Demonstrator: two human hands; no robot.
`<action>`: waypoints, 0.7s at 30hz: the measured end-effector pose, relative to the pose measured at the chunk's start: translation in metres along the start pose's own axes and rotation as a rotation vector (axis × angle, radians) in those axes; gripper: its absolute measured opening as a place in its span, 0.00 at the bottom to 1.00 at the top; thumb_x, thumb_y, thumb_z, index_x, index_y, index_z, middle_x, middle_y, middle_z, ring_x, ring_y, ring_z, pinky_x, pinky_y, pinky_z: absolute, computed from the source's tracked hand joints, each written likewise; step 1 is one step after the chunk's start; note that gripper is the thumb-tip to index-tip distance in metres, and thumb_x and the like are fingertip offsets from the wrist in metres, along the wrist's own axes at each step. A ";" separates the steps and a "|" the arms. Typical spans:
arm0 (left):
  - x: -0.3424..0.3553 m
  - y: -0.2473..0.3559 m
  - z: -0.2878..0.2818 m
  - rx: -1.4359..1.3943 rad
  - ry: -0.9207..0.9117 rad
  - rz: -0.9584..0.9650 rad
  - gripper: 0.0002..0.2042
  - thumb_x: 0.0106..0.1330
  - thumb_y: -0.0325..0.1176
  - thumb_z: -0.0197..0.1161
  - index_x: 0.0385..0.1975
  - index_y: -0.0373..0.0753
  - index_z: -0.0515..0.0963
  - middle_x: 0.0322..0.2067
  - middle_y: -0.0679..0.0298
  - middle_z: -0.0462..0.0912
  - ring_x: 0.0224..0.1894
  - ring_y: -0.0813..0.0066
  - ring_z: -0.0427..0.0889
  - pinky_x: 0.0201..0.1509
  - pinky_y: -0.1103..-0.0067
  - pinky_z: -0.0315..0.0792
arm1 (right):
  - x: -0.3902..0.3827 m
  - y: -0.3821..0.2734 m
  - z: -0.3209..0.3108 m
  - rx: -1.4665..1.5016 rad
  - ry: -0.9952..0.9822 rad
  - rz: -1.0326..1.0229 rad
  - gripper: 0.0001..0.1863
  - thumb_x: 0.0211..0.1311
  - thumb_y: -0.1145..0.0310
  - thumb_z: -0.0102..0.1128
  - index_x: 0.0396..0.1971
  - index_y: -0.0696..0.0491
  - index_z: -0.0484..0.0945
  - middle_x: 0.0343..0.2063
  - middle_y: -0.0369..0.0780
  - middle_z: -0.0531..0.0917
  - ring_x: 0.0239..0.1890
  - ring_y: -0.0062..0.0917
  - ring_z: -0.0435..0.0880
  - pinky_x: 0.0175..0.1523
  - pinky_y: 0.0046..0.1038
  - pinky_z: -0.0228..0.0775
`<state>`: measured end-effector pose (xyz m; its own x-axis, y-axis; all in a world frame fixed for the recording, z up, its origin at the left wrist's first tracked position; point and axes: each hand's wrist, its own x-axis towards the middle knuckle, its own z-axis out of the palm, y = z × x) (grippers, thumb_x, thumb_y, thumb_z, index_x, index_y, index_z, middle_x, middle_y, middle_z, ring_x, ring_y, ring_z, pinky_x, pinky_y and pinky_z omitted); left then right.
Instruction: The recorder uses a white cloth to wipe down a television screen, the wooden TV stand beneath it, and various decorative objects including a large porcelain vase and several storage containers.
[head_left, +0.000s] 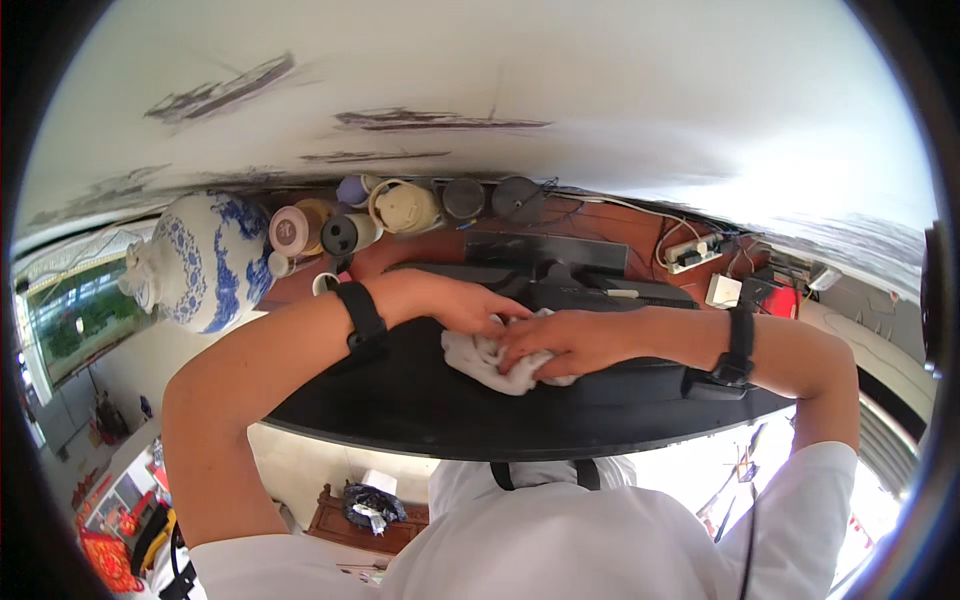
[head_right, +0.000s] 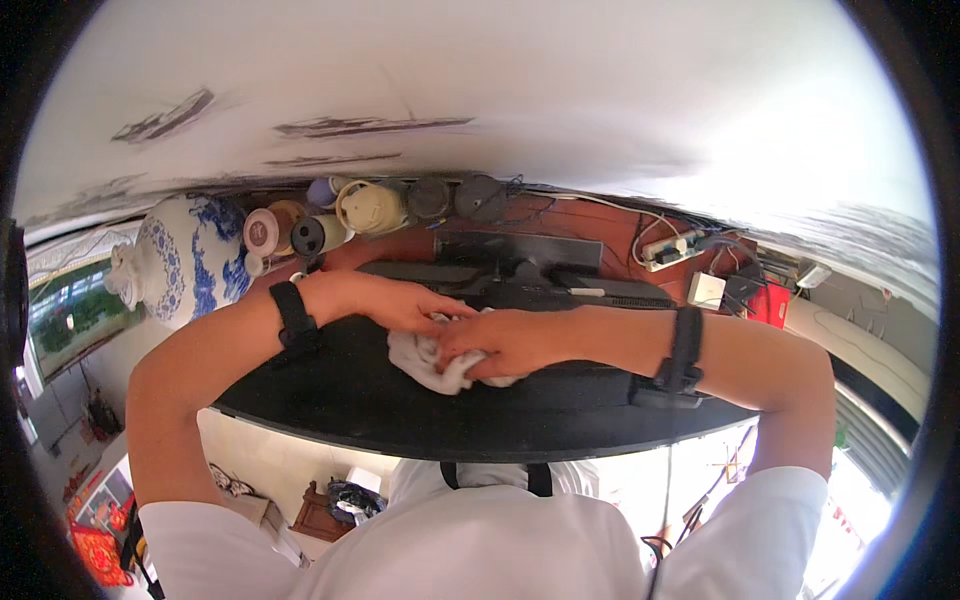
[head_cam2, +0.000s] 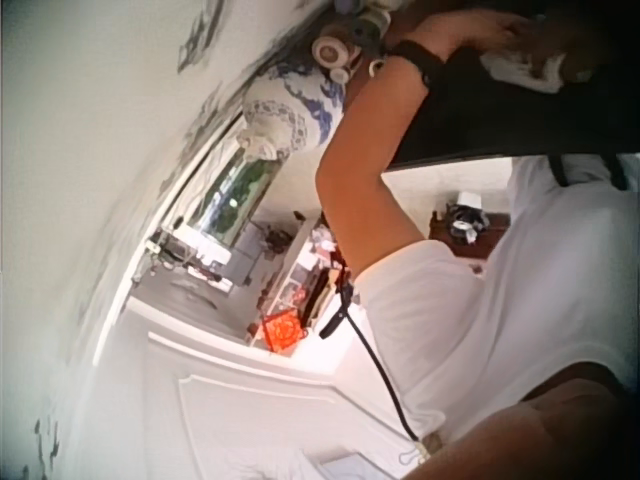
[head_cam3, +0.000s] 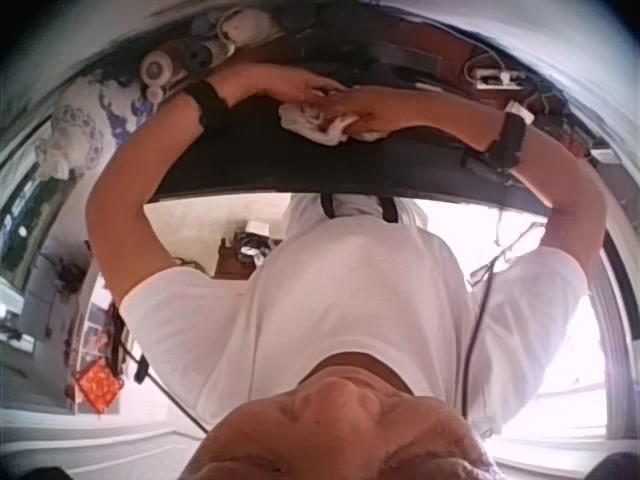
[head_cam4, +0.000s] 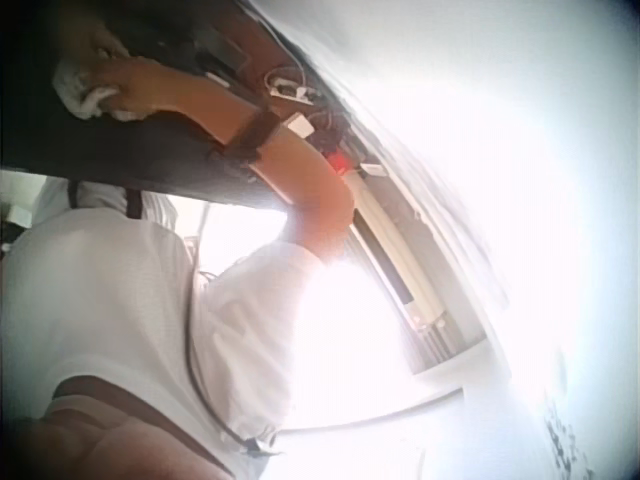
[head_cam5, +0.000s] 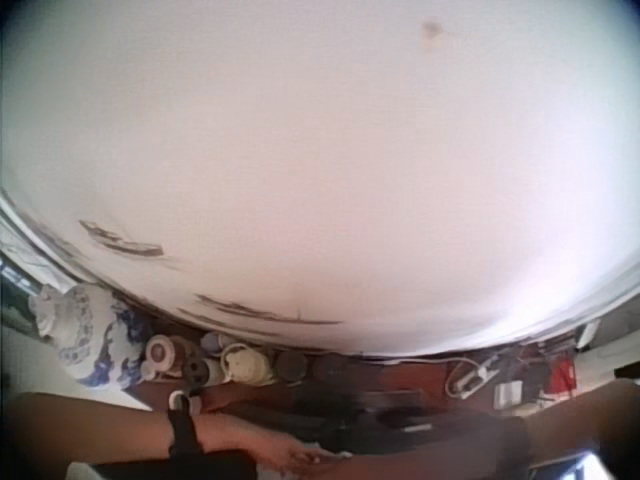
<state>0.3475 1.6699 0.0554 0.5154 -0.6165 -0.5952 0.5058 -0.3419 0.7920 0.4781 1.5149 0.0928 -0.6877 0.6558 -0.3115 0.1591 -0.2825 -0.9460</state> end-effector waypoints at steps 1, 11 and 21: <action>0.000 0.016 0.000 -0.009 -0.065 -0.055 0.30 0.66 0.46 0.54 0.66 0.48 0.54 0.59 0.55 0.67 0.60 0.64 0.68 0.60 0.75 0.62 | -0.016 -0.003 0.001 -0.045 0.039 -0.050 0.20 0.54 0.73 0.54 0.49 0.50 0.73 0.48 0.43 0.72 0.54 0.39 0.70 0.59 0.35 0.61; 0.063 0.060 -0.009 0.172 0.239 0.314 0.18 0.58 0.36 0.60 0.48 0.39 0.73 0.42 0.53 0.80 0.46 0.55 0.77 0.48 0.67 0.70 | -0.139 0.010 -0.023 -0.243 0.002 0.411 0.15 0.48 0.76 0.56 0.39 0.53 0.79 0.44 0.44 0.75 0.48 0.40 0.75 0.53 0.35 0.65; 0.037 0.030 -0.030 0.203 0.421 0.138 0.20 0.63 0.32 0.56 0.56 0.38 0.68 0.52 0.53 0.73 0.55 0.58 0.72 0.56 0.69 0.67 | -0.026 0.048 -0.016 -0.196 -0.038 -0.115 0.24 0.52 0.75 0.57 0.52 0.50 0.71 0.52 0.44 0.71 0.57 0.38 0.67 0.62 0.35 0.57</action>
<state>0.4023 1.6580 0.0532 0.8247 -0.3395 -0.4522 0.2890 -0.4343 0.8531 0.5153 1.4956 0.0540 -0.7350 0.6477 -0.2007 0.2106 -0.0634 -0.9755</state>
